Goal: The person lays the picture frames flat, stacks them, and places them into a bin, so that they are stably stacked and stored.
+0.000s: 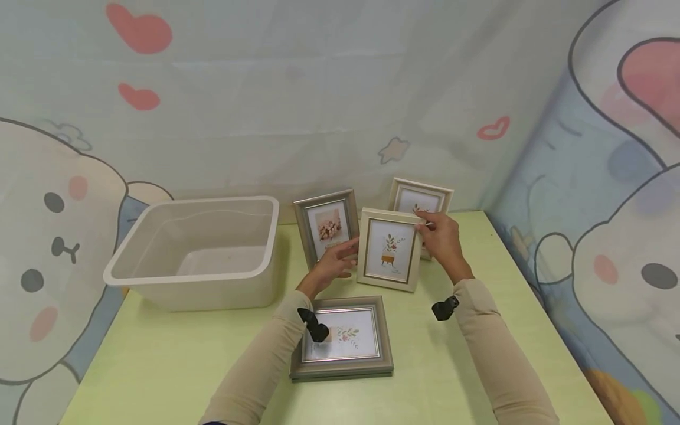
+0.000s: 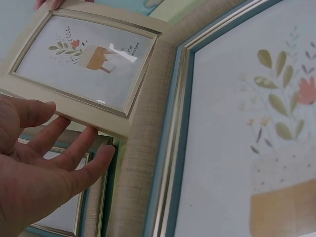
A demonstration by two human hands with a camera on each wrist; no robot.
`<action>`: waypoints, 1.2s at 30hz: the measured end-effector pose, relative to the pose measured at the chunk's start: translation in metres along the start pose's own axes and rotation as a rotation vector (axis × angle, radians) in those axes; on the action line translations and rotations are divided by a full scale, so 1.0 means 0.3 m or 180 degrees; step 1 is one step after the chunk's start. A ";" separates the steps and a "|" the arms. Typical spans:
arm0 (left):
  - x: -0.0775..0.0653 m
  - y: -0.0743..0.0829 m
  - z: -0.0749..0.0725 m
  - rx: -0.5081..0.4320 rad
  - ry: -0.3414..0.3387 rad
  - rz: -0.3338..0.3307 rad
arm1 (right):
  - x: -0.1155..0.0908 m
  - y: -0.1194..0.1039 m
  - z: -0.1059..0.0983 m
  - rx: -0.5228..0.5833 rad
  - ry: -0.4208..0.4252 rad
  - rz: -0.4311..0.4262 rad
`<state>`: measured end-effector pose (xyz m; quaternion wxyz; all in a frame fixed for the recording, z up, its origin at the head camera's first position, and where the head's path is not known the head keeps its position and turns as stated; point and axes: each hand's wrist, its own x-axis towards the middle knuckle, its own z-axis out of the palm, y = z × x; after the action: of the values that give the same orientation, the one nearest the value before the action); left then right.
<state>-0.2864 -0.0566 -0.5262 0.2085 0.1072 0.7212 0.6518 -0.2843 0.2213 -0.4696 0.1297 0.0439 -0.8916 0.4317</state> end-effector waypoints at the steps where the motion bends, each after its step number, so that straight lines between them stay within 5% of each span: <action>1: 0.001 0.000 0.000 0.0007 0.0019 0.0004 | 0.000 -0.003 -0.003 0.0019 -0.0016 -0.0019; 17: -0.012 0.070 -0.012 0.0197 0.0183 0.0279 | 0.004 -0.095 -0.087 0.0392 0.0000 -0.0212; 24: -0.030 0.069 0.003 0.0198 0.0273 0.0450 | -0.013 -0.112 -0.134 0.0999 -0.0112 -0.0099; 29: -0.063 0.048 0.024 0.0036 0.0294 0.0637 | -0.040 -0.100 -0.148 0.1302 -0.0134 -0.0084; 36: -0.114 0.018 0.030 -0.0331 0.0369 0.0628 | -0.065 -0.093 -0.148 0.1845 -0.0157 -0.0044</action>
<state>-0.2527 -0.0624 -0.5160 0.1066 0.1289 0.6833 0.7107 -0.2517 0.2380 -0.4273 0.0930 0.0957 -0.7336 0.6664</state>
